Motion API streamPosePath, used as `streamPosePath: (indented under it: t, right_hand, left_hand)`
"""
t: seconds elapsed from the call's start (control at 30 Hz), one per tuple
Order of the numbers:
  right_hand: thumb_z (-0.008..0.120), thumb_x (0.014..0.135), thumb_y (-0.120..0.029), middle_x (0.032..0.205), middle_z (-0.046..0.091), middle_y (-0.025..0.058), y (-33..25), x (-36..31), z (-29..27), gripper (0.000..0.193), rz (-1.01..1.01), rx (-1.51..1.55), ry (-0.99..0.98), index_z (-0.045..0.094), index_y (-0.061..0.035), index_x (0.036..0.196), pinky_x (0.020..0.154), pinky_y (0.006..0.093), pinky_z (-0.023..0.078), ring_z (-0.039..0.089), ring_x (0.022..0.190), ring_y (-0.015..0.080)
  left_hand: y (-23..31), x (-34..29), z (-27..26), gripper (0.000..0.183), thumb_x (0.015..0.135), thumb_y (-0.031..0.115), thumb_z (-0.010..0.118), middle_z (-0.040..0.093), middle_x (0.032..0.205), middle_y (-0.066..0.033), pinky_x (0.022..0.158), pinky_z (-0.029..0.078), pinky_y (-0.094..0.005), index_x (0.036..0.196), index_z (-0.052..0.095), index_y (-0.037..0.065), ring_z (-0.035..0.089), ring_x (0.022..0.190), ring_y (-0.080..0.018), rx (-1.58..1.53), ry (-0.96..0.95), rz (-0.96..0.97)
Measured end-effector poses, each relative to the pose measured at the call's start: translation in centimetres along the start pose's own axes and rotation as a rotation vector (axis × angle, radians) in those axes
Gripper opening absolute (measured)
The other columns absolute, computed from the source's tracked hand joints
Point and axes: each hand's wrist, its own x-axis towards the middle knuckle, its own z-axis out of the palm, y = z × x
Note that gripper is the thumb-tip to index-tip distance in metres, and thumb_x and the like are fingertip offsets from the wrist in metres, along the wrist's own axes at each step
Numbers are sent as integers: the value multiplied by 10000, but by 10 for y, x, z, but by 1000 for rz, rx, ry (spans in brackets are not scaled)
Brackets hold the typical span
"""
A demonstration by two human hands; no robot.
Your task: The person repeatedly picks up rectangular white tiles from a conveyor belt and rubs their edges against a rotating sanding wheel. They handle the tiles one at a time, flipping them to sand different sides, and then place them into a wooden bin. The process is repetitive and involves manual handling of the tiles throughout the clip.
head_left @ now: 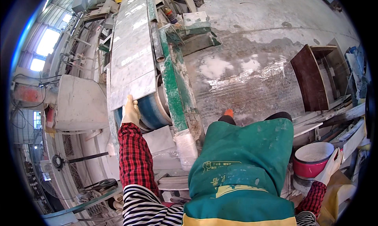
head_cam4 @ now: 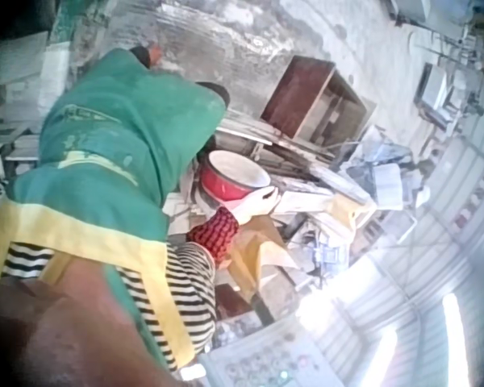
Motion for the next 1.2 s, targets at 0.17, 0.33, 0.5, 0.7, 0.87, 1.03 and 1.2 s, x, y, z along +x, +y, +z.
streamPosePath:
  t: [0.17,0.33,0.5,0.7,0.87,1.03,1.2]
  right_hand:
    - [572,1069,-329,1520,544,214,-13,-6,-6,434,10,-23,-15,663,-40,1380,1225,395,319,467,1451,321]
    - [577,1066,-326,1533,531,212,-23,-12,-9,426,8,-6,-9,666,-52,1380,1220,393,330,467,1453,328]
    - [606,1051,-296,1537,527,216,-31,-21,-13,403,10,13,20,675,-56,1368,1212,393,341,480,1442,337]
    - [615,1043,-288,1457,597,223,-39,-25,-19,385,-60,-24,46,694,-30,1318,1173,402,395,548,1372,349]
    - [692,957,-360,1254,717,192,-77,3,-52,449,188,57,155,698,-54,1286,987,427,538,702,1114,369]
    - [682,920,-379,1111,684,210,-54,50,-63,386,42,17,417,707,-65,1143,971,499,498,639,1068,406]
    - [698,894,-370,1092,627,105,-36,48,-38,348,56,-188,413,664,-98,1108,946,440,455,594,1082,302]
  left_hand:
    - [-22,22,-8,357,1095,222,542,507,717,25,548,442,-175,807,568,12,455,651,-45,279,-185,633]
    - [-34,12,15,312,1074,162,557,666,999,-141,836,603,-276,985,598,-134,661,954,-186,-240,-163,407]
    - [-43,-42,42,522,1067,152,557,601,1373,-271,998,603,-390,1477,366,-109,646,1222,-330,-619,-195,324]
    - [-55,-106,117,471,1066,53,552,702,1253,-166,1018,552,-356,1526,453,23,689,1113,-237,174,-441,877]
    - [-49,-91,166,528,976,84,624,559,1478,-200,1173,392,-447,1492,520,39,519,1369,-371,888,-497,1344]
    - [-69,-78,174,589,970,117,651,442,1561,-279,1219,318,-485,1530,487,42,408,1453,-426,1116,-399,1244]
    - [-80,-88,178,467,1009,280,621,471,1514,-279,1173,363,-517,1419,592,58,466,1360,-455,1349,-216,1375]
